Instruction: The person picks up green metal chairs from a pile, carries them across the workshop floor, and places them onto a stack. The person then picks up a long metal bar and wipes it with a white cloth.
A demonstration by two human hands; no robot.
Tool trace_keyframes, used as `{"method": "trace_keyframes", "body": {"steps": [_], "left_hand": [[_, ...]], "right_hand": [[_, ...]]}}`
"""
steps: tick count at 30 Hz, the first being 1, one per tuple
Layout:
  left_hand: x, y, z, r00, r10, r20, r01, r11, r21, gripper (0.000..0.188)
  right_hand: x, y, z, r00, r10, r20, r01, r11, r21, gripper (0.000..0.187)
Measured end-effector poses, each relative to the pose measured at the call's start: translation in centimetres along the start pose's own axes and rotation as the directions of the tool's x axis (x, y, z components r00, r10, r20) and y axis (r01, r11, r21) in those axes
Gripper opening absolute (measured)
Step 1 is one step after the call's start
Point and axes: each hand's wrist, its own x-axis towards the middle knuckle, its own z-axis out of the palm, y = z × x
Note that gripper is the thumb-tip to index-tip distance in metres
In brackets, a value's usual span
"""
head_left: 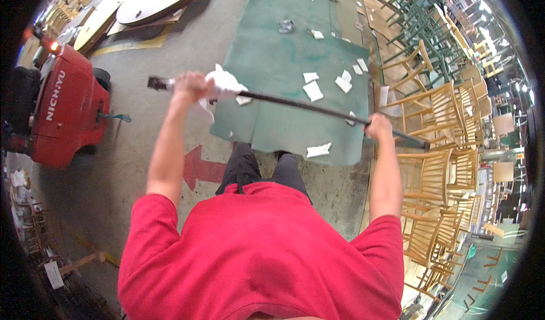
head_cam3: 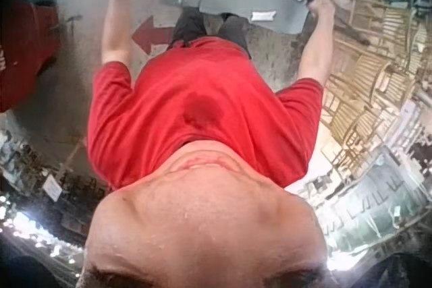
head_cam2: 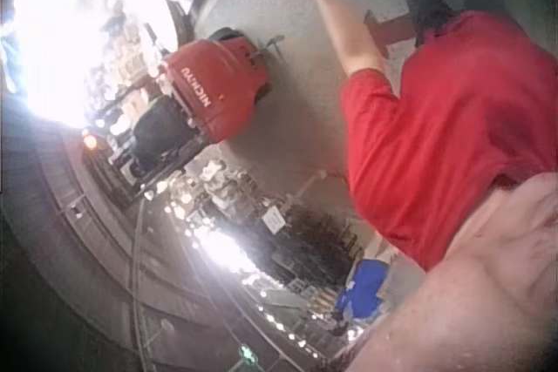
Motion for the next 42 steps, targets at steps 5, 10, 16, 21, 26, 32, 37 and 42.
{"method": "trace_keyframes", "body": {"steps": [5,10,16,21,26,32,37,42], "left_hand": [[-10.8,-0.5,3.4,0.995,0.030,-0.100,-0.039,0.996,-0.083,0.059],[-17.5,2.3,5.9,0.992,0.068,-0.106,-0.080,0.990,-0.115,0.063],[-19.7,2.2,10.8,0.993,0.036,-0.113,-0.047,0.994,-0.096,0.065],[-20.6,-0.9,11.2,0.994,-0.045,-0.101,0.039,0.997,-0.059,0.064],[-19.9,-4.2,10.9,0.997,-0.054,-0.056,0.052,0.998,-0.035,0.064],[-26.5,-3.0,12.2,0.989,-0.031,-0.143,0.019,0.996,-0.089,0.064],[-37.6,1.2,14.7,0.988,-0.067,-0.138,0.062,0.997,-0.038,0.066],[-46.9,5.2,13.7,0.996,-0.026,-0.083,0.014,0.989,-0.146,0.063]], "right_hand": [[-8.3,1.4,3.5,0.999,0.024,0.039,-0.025,0.999,0.027,0.035],[-12.2,3.5,7.0,1.000,-0.012,0.000,0.012,1.000,-0.011,0.033],[-15.5,3.0,9.9,0.999,0.024,0.038,-0.026,0.999,0.036,0.028],[-19.0,0.9,11.3,0.998,0.012,-0.054,-0.005,0.991,0.136,0.030],[-22.8,-2.1,10.4,0.985,-0.001,-0.171,0.031,0.984,0.173,0.037],[-26.3,-0.8,12.5,0.992,0.036,-0.124,-0.026,0.996,0.081,0.039],[-31.9,5.2,15.5,0.996,-0.021,-0.085,0.022,1.000,0.018,0.038],[-36.2,11.5,18.5,0.999,-0.030,0.019,0.032,0.996,-0.089,0.038]]}}
